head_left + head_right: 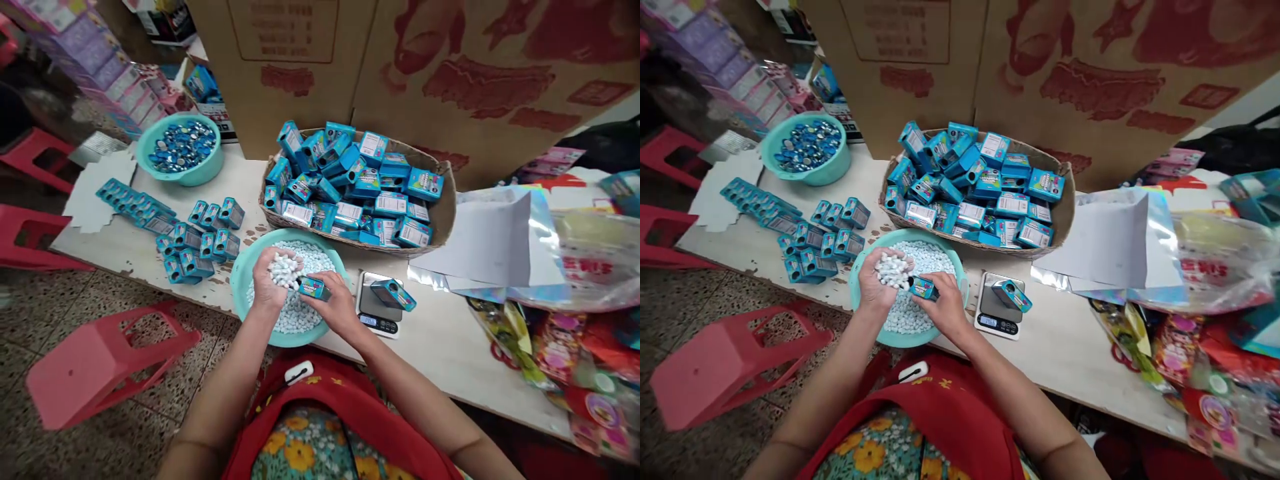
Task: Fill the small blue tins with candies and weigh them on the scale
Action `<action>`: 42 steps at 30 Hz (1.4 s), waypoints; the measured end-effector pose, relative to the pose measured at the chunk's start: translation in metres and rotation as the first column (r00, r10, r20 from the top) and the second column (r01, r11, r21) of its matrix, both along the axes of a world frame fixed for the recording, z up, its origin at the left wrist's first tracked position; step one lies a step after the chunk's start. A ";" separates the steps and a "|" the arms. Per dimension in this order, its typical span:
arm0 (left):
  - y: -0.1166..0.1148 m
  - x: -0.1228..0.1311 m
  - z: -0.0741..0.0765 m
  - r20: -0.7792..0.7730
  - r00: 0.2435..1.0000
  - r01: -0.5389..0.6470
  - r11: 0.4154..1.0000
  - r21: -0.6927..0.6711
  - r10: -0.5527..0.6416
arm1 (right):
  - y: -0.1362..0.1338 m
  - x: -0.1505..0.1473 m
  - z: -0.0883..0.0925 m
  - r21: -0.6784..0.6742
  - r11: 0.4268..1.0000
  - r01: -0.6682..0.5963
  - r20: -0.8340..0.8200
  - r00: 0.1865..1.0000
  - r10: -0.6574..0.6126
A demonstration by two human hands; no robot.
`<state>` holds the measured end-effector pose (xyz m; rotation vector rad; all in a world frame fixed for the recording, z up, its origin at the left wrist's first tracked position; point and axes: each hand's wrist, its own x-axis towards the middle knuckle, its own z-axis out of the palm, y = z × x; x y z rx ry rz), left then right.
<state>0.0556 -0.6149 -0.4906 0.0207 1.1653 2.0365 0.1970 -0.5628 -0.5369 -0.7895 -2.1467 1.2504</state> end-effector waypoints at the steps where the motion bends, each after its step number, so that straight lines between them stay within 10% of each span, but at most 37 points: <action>1: 0.000 0.000 -0.002 -0.019 1.000 -0.005 1.000 0.000 0.005 | -0.001 -0.003 0.001 0.021 1.000 0.001 0.004 1.000 -0.001; 42: -0.009 0.002 -0.001 -0.362 0.930 -0.119 0.987 -0.112 0.071 | -0.008 -0.018 0.015 -0.046 0.999 0.013 0.051 0.999 -0.011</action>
